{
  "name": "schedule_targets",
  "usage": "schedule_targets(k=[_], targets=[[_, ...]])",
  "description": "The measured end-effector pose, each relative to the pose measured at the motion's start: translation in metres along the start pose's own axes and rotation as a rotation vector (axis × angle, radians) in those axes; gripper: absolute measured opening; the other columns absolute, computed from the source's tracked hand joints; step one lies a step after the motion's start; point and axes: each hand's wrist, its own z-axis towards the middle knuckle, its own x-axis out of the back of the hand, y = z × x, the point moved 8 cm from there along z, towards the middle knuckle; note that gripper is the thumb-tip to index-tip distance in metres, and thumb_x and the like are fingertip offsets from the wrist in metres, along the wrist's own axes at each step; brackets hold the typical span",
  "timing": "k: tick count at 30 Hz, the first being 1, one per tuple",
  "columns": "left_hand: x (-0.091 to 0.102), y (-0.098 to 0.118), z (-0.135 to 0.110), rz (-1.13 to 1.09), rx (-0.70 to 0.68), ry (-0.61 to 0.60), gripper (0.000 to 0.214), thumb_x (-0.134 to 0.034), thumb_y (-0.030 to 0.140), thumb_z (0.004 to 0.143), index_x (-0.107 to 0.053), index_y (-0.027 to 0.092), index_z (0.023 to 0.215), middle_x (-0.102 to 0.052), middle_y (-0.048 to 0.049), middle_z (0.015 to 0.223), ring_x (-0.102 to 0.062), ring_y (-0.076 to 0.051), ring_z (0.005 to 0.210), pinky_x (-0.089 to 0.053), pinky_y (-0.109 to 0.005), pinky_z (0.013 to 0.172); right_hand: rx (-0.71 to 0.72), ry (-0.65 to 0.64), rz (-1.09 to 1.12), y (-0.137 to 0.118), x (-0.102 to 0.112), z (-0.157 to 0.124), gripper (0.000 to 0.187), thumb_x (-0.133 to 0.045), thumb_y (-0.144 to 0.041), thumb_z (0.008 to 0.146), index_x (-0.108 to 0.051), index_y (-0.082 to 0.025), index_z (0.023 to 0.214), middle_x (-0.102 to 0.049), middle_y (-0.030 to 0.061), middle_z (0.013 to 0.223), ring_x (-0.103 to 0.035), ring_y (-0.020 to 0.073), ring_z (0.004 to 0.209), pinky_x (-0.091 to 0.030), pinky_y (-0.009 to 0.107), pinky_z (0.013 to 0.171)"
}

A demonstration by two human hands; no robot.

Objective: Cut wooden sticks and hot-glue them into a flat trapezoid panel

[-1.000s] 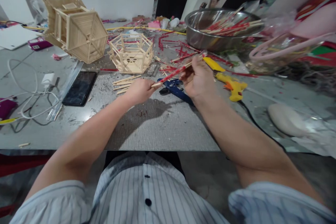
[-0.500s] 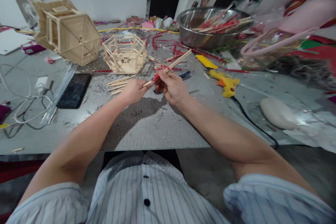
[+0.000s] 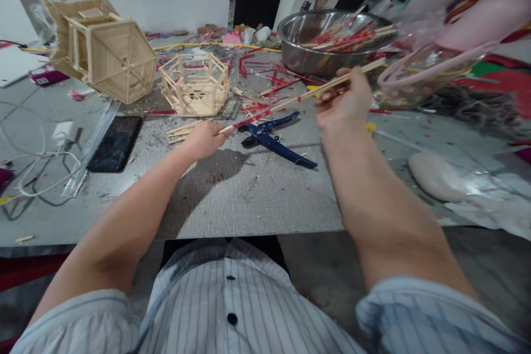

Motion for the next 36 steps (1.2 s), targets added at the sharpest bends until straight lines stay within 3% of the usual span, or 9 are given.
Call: schedule_targets(k=[4, 10, 12, 15, 19, 26, 30, 34, 36], targets=[[0.015, -0.021, 0.003, 0.022, 0.170, 0.143, 0.048, -0.048, 0.037, 0.098, -0.041, 0.023, 0.052, -0.037, 0.0017, 0.046, -0.037, -0.015, 0.053, -0.026, -0.030, 0.058, 0.186, 0.113, 0.158, -0.023, 0.037, 0.019, 0.033, -0.042, -0.064, 0.090, -0.048, -0.032, 0.085, -0.057, 0.0001, 0.071, -0.067, 0.0246, 0.078, -0.051, 0.037, 0.059], [0.017, -0.033, 0.005, 0.014, 0.309, 0.175, 0.048, -0.048, 0.038, 0.098, -0.046, 0.021, 0.053, -0.044, -0.0012, 0.049, -0.042, -0.016, 0.054, -0.027, -0.030, 0.059, 0.353, 0.225, 0.284, -0.055, 0.018, -0.016, 0.048, -0.037, -0.075, 0.091, -0.042, -0.029, 0.080, -0.044, -0.0036, 0.064, -0.051, 0.0155, 0.053, -0.048, 0.033, 0.054], [0.015, -0.027, 0.004, -0.007, 0.249, 0.181, 0.043, -0.048, 0.036, 0.098, -0.051, 0.020, 0.058, -0.046, -0.0010, 0.052, -0.043, -0.016, 0.055, -0.028, -0.030, 0.059, 0.336, 0.078, 0.241, -0.059, -0.006, -0.033, 0.049, -0.039, -0.073, 0.092, -0.042, -0.027, 0.075, -0.046, -0.0028, 0.065, -0.049, 0.0131, 0.053, -0.049, 0.033, 0.057], [0.014, -0.010, 0.002, -0.038, 0.053, 0.202, 0.032, -0.050, 0.032, 0.096, -0.055, 0.019, 0.068, -0.044, 0.0019, 0.056, -0.040, -0.013, 0.056, -0.026, -0.028, 0.059, 0.301, -0.348, 0.150, -0.063, -0.048, -0.066, 0.041, -0.052, -0.064, 0.091, -0.045, -0.027, 0.076, -0.056, -0.0008, 0.066, -0.057, 0.0141, 0.057, -0.048, 0.031, 0.055], [0.004, 0.009, -0.002, -0.016, -0.150, 0.124, 0.031, -0.052, 0.030, 0.095, -0.053, 0.018, 0.066, -0.038, 0.0047, 0.055, -0.032, -0.010, 0.054, -0.024, -0.027, 0.058, 0.174, -0.726, 0.024, -0.055, -0.081, -0.113, 0.042, -0.064, -0.068, 0.084, -0.057, -0.026, 0.079, -0.050, -0.0053, 0.054, -0.043, 0.0105, 0.042, -0.032, 0.026, 0.039], [-0.008, 0.013, -0.003, 0.045, -0.166, 0.014, 0.033, -0.054, 0.029, 0.095, -0.058, 0.017, 0.065, -0.040, 0.0044, 0.055, -0.032, -0.011, 0.054, -0.024, -0.028, 0.058, 0.103, -1.076, -0.240, -0.020, -0.111, -0.141, 0.021, -0.074, -0.046, 0.083, -0.070, -0.025, 0.082, -0.058, -0.0045, 0.055, -0.055, 0.0121, 0.050, -0.047, 0.029, 0.054], [-0.003, 0.015, -0.005, -0.009, -0.201, 0.088, 0.025, -0.054, 0.035, 0.094, -0.068, 0.017, 0.083, -0.046, 0.0036, 0.059, -0.037, -0.011, 0.057, -0.025, -0.027, 0.059, 0.266, -0.965, -0.447, -0.012, -0.105, -0.123, 0.019, -0.069, -0.041, 0.088, -0.073, -0.023, 0.081, -0.074, 0.0049, 0.078, -0.069, 0.0218, 0.073, -0.055, 0.040, 0.075], [0.013, 0.005, -0.007, -0.147, -0.122, 0.287, 0.028, -0.057, 0.036, 0.093, -0.065, 0.017, 0.112, -0.046, 0.0048, 0.062, -0.041, -0.012, 0.057, -0.027, -0.027, 0.058, 0.474, -0.707, -0.584, -0.016, -0.090, -0.098, 0.033, -0.062, -0.038, 0.091, -0.069, -0.027, 0.122, -0.075, 0.0098, 0.112, -0.070, 0.0297, 0.107, -0.052, 0.047, 0.093], [0.014, 0.001, -0.005, -0.212, -0.090, 0.306, 0.023, -0.057, 0.030, 0.091, -0.063, 0.019, 0.110, -0.043, 0.0056, 0.061, -0.040, -0.012, 0.057, -0.027, -0.027, 0.057, 0.471, -0.678, -0.609, -0.010, -0.086, -0.090, 0.042, -0.063, -0.039, 0.091, -0.063, -0.029, 0.131, -0.075, 0.0098, 0.108, -0.070, 0.0297, 0.105, -0.053, 0.047, 0.091]])
